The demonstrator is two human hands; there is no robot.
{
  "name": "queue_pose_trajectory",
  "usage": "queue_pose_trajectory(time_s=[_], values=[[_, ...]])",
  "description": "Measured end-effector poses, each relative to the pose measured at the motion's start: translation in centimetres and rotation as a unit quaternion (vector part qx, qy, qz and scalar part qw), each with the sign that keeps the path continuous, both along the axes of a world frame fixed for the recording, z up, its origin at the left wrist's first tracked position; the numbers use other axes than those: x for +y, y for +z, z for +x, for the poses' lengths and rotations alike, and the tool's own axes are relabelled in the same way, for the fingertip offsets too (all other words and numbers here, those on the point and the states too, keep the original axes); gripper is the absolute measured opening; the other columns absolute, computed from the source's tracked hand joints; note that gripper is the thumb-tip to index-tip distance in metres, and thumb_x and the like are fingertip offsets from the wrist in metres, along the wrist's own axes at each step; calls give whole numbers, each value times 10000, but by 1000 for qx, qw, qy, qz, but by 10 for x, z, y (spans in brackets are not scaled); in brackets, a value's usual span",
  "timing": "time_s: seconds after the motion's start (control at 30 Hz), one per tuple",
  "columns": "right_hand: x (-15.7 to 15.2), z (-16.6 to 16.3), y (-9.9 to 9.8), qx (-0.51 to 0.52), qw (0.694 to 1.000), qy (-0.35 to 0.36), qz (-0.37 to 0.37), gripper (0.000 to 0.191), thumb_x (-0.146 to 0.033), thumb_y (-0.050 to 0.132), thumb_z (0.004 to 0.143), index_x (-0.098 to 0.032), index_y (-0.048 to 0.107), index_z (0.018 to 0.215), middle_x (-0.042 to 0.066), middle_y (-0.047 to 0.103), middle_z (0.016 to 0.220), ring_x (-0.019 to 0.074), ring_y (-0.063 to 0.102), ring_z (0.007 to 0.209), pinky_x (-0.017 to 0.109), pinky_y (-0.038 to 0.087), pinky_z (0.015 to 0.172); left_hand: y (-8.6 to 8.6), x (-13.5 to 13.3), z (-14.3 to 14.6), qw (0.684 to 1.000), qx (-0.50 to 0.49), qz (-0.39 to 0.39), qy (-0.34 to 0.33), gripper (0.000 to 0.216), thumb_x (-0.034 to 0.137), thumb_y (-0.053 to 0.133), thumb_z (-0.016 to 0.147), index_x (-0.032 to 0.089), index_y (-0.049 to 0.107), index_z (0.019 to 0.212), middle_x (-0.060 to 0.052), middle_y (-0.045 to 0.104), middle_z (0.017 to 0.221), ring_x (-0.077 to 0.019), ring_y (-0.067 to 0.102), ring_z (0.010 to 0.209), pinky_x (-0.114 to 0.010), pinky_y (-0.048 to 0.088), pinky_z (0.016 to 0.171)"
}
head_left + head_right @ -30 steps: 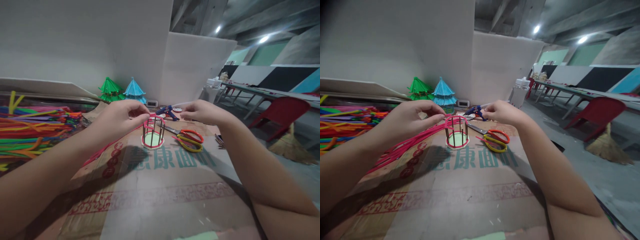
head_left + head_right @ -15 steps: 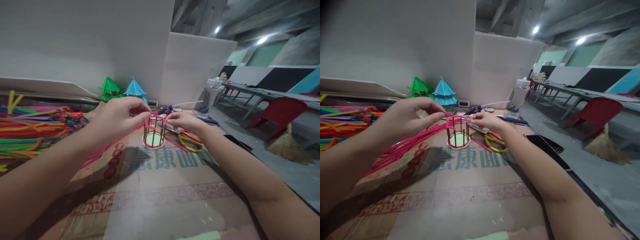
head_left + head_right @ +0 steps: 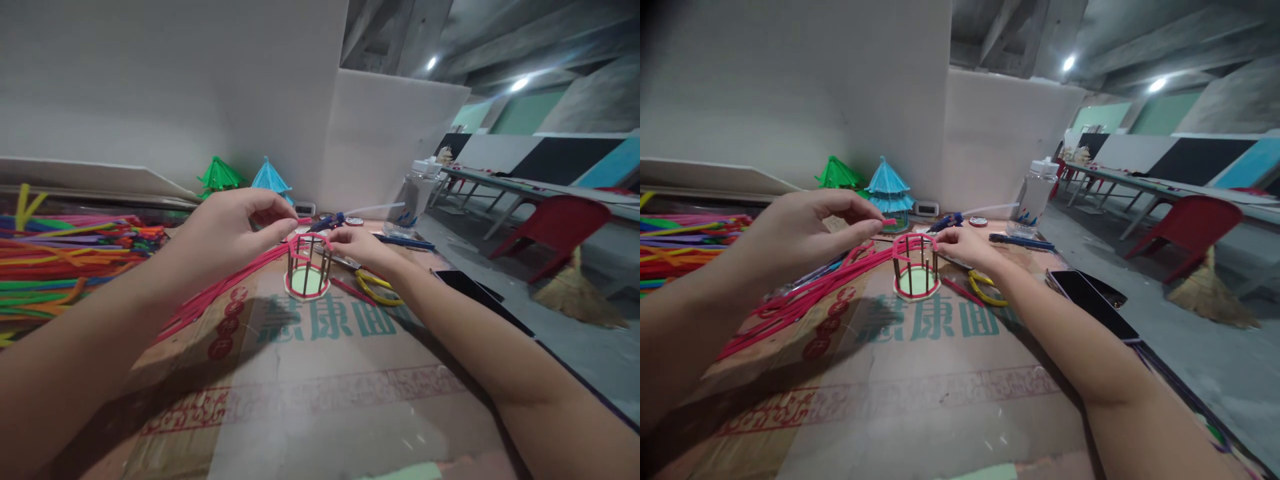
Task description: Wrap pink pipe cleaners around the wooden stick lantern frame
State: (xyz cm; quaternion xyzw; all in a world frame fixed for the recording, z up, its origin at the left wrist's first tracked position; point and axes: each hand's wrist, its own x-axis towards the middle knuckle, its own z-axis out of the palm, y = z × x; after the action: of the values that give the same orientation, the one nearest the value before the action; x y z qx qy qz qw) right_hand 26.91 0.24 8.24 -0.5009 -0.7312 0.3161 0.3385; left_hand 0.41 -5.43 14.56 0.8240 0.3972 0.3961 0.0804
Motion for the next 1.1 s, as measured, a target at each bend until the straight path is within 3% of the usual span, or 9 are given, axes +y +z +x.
queue_pose_trajectory(time_s=[0.23, 0.33, 0.43, 0.57, 0.7, 0.83, 0.93, 1.03, 1.1], values=[[5, 9, 2, -23, 999, -43, 17, 121, -267, 715, 913, -169, 735, 844, 40, 765, 846, 148, 675, 793, 270, 519, 772, -1, 1, 1, 1000, 5, -13, -3, 238, 462, 658, 912, 260, 782, 932, -15, 766, 850, -184, 672, 774, -260, 497, 681], [11, 13, 4, 122, 992, -24, -23, 181, -282, 687, 969, -164, 701, 832, 71, 789, 920, 144, 710, 841, 281, 566, 845, 0, 0, 2, 1000, 7, -11, -2, 245, 452, 645, 908, 246, 776, 912, -19, 765, 846, -191, 676, 778, -258, 496, 671], [15, 18, 14, 292, 954, 12, -69, 271, -379, 678, 997, -181, 665, 812, 88, 807, 984, 160, 753, 890, 310, 607, 882, 2, 0, 2, 1000, 18, -3, 2, 245, 443, 634, 910, 241, 771, 900, -15, 762, 839, -192, 671, 767, -265, 498, 674], [6, 34, 43, 348, 936, -1, -50, 244, -357, 685, 997, -192, 658, 819, -1, 730, 722, 97, 669, 594, 267, 619, 732, 1, 1, 0, 1000, 21, 1, -4, 238, 445, 632, 918, 252, 771, 910, -7, 761, 842, -187, 668, 765, -272, 502, 683], [-12, 57, 75, 282, 958, -38, 44, 160, -314, 756, 936, -198, 687, 851, -41, 660, 664, 65, 545, 494, 237, 562, 634, -5, 5, 0, 1000, 18, -5, -4, 247, 458, 640, 922, 250, 774, 930, -13, 770, 867, -185, 673, 788, -277, 500, 690], [-22, 79, 88, 42, 985, -114, 125, 308, -410, 775, 891, -207, 659, 691, 9, 646, 618, 127, 589, 582, 277, 488, 612, -8, 6, 6, 999, 35, -13, -25, 255, 437, 633, 922, 225, 773, 946, -27, 777, 906, -178, 680, 806, -272, 503, 712], [-20, 84, 87, -161, 954, -200, 157, 277, -401, 737, 882, -198, 707, 696, 36, 652, 614, 170, 594, 613, 319, 456, 625, -8, 4, 12, 997, 65, -19, -31, 259, 417, 613, 917, 207, 765, 930, -33, 776, 906, -177, 681, 810, -271, 504, 728], [-16, 78, 82, -195, 934, -219, 204, 169, -297, 711, 844, -181, 780, 945, 67, 750, 815, 200, 652, 735, 333, 478, 693, -10, 3, 15, 997, 72, -15, -37, 255, 407, 605, 915, 201, 755, 920, -31, 771, 890, -171, 676, 800, -264, 501, 735], [-16, 68, 80, -193, 934, -213, 211, 179, -306, 685, 867, -163, 775, 926, 80, 749, 811, 202, 653, 737, 344, 476, 708, -11, 3, 16, 997, 73, -15, -37, 258, 412, 604, 916, 200, 751, 914, -29, 768, 882, -168, 673, 791, -263, 496, 732]])
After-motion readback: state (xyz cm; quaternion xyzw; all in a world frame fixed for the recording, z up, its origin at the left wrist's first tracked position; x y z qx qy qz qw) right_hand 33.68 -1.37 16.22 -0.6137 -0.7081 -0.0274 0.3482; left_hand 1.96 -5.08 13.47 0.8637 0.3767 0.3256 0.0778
